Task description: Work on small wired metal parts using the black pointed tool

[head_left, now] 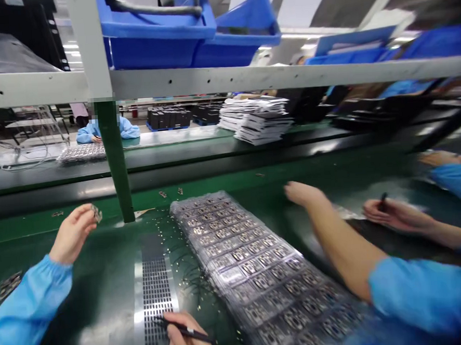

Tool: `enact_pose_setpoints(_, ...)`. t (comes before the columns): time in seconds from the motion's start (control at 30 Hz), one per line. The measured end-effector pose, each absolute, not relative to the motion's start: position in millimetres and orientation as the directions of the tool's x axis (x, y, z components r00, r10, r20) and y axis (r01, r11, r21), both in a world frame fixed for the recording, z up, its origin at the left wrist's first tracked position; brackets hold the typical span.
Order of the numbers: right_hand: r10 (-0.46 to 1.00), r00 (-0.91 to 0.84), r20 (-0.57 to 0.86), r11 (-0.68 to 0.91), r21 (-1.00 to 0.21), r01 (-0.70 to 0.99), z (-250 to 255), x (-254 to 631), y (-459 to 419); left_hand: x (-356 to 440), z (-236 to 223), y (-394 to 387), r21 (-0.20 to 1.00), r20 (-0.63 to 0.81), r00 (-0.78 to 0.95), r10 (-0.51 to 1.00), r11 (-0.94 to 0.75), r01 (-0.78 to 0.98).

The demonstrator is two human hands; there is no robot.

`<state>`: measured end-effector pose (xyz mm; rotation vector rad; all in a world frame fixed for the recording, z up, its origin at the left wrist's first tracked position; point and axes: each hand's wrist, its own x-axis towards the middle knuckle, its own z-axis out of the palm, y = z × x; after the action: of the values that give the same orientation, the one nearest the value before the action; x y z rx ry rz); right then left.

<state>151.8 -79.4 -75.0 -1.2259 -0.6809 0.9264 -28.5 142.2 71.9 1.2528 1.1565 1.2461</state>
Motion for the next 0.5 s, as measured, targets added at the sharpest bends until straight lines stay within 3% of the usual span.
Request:
enact_pose_setpoints(0.13,0.93,0.353,-0.098,0.027,-0.943,-0.333,-69,162,-81,-20,51,56,0.976,-0.181,0.449,0.875,0.103,0.193)
enact_pose_setpoints(0.2,0.954,0.285,-0.09,0.015,-0.938,-0.347,-63,166,-80,-12,33,29,0.952,-0.257,0.561,0.787,0.106,0.287)
enact_pose_setpoints(0.37,0.967,0.256,0.011,0.059,-0.982,-0.179,-45,159,-70,2,1,10,0.954,-0.217,0.607,0.765,0.033,0.299)
enact_pose_setpoints(0.5,0.974,0.226,-0.001,0.041,-0.983,-0.179,-40,150,-60,4,-7,10,0.942,-0.184,0.586,0.789,-0.028,0.334)
